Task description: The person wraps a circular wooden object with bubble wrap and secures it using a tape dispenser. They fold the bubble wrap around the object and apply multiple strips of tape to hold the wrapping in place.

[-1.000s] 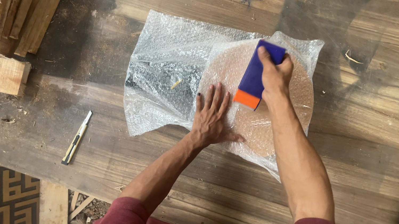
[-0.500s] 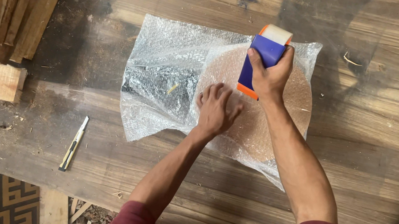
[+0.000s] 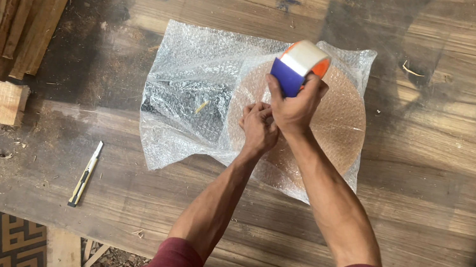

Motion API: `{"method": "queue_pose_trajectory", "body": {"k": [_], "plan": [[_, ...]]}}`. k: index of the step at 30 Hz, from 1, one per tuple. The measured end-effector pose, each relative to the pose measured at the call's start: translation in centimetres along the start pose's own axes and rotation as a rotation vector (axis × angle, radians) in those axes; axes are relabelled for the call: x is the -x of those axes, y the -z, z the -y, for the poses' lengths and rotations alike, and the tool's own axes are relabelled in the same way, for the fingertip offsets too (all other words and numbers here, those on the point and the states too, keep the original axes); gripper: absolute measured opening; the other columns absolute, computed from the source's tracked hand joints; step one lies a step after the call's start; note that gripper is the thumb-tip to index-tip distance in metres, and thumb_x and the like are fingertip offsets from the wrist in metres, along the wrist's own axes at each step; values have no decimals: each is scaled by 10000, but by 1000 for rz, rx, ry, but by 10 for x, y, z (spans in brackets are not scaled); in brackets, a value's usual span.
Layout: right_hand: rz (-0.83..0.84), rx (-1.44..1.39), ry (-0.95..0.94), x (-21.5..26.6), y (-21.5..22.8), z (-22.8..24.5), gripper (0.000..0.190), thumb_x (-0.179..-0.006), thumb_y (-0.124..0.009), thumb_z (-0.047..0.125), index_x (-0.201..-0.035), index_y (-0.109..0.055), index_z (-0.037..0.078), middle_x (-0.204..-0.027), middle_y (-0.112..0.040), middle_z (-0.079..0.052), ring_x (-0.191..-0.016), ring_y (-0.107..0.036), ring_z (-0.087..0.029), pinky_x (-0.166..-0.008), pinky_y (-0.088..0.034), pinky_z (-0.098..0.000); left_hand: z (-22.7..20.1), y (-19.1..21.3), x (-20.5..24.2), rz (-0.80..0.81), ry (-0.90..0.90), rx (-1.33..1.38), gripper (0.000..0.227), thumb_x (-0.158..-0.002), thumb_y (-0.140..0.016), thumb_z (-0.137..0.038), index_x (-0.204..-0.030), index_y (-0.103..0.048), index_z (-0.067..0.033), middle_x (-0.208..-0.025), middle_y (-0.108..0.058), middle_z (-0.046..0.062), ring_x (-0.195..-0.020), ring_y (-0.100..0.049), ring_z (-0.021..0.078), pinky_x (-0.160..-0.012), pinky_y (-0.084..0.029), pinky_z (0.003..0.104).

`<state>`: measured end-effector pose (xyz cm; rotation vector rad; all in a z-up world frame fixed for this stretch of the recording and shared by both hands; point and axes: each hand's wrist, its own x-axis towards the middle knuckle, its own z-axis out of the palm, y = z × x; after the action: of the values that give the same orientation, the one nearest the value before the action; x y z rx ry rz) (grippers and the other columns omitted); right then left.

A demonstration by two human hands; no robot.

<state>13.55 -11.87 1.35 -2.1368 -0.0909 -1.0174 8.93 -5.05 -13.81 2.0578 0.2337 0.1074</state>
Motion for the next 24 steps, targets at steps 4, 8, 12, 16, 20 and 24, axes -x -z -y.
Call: {"method": "queue_pose_trajectory", "body": {"k": [4,8,12,16,20,24], "plan": [[-69,74,173,2,-10,-8,615,-820,-850,607,-941,-544,88,-726,-559,-57,-677,-636,-275,-843,-436,-407,0,7,2,10,-10,38,67,-850,-734,-364,-829,-737,-300,-980,-589,-75,-1154,-470,216,-1010,-309,513],[-77,-77,84,-25,9,6,579,-892,-850,473,-1054,-524,23,-787,-550,-96,-692,-583,-275,-733,-461,-395,-38,38,9,71,-24,9,118,-846,-774,-361,-949,-758,-306,-1022,-627,-55,-1187,-491,242,-990,-345,507],[-98,-44,-25,-55,35,-6,565,-870,-877,412,-1076,-541,7,-854,-578,-141,-792,-596,-342,-776,-470,-454,-43,39,8,82,-56,-61,140,-841,-769,-384,-976,-745,-356,-1039,-583,-65,-1180,-470,243,-960,-345,477],[38,115,-238,-73,73,-20,623,-797,-959,320,-1153,-519,58,-1065,-639,-154,-954,-534,-280,-710,-483,-377,-38,33,6,154,-49,-166,331,-863,-760,-392,-1186,-748,-319,-1247,-557,32,-1176,-436,246,-979,-340,502],[220,193,-200,-70,105,-37,641,-792,-968,429,-1095,-552,46,-964,-615,-233,-1045,-571,-529,-894,-470,-542,-42,41,9,161,-77,-109,239,-899,-741,-296,-1136,-728,-321,-1208,-511,16,-1251,-407,299,-988,-354,479],[414,270,-325,-72,126,-13,626,-822,-920,410,-1145,-542,28,-1070,-624,-316,-1137,-529,-565,-952,-424,-538,-39,49,8,231,-77,-4,218,-863,-734,-388,-1079,-710,-374,-1131,-578,-70,-1248,-421,257,-1046,-272,511]]}}
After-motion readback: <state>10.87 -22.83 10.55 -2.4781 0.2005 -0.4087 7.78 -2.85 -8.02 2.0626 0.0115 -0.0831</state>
